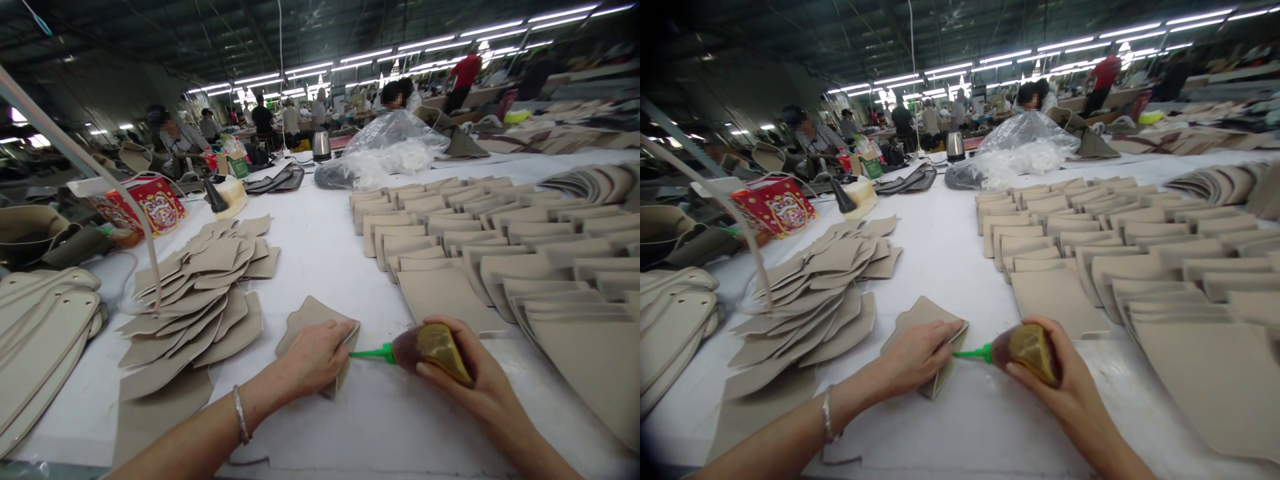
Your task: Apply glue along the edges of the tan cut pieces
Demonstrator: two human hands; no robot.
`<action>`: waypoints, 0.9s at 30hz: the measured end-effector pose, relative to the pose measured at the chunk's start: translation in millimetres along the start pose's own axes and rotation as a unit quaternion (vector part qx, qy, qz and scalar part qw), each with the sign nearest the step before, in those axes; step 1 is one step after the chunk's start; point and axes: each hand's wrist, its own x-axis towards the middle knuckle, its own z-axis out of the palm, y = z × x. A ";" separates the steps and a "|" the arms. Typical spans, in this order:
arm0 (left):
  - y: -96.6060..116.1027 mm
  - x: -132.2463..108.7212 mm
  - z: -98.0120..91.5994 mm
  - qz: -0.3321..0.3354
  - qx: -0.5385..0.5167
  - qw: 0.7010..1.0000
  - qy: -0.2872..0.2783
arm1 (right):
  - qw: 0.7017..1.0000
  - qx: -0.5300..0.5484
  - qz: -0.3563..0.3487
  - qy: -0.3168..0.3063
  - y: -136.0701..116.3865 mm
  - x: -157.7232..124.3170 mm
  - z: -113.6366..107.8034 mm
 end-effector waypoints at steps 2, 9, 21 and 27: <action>-0.9 0.4 0.1 0.000 -0.007 1.000 0.000 | 0.999 -0.015 -0.024 0.040 2.0 7.0 -1.1; -5.8 2.7 2.5 0.010 -0.034 0.999 0.004 | 0.994 -0.044 -0.065 0.071 6.7 3.8 0.8; -6.2 2.9 2.0 0.005 -0.070 0.997 0.014 | 0.997 0.031 0.022 0.067 5.3 -1.0 5.1; -20.2 -5.8 -7.3 -0.124 -0.053 0.983 0.124 | 0.856 0.450 0.250 0.051 -0.1 -11.6 -8.4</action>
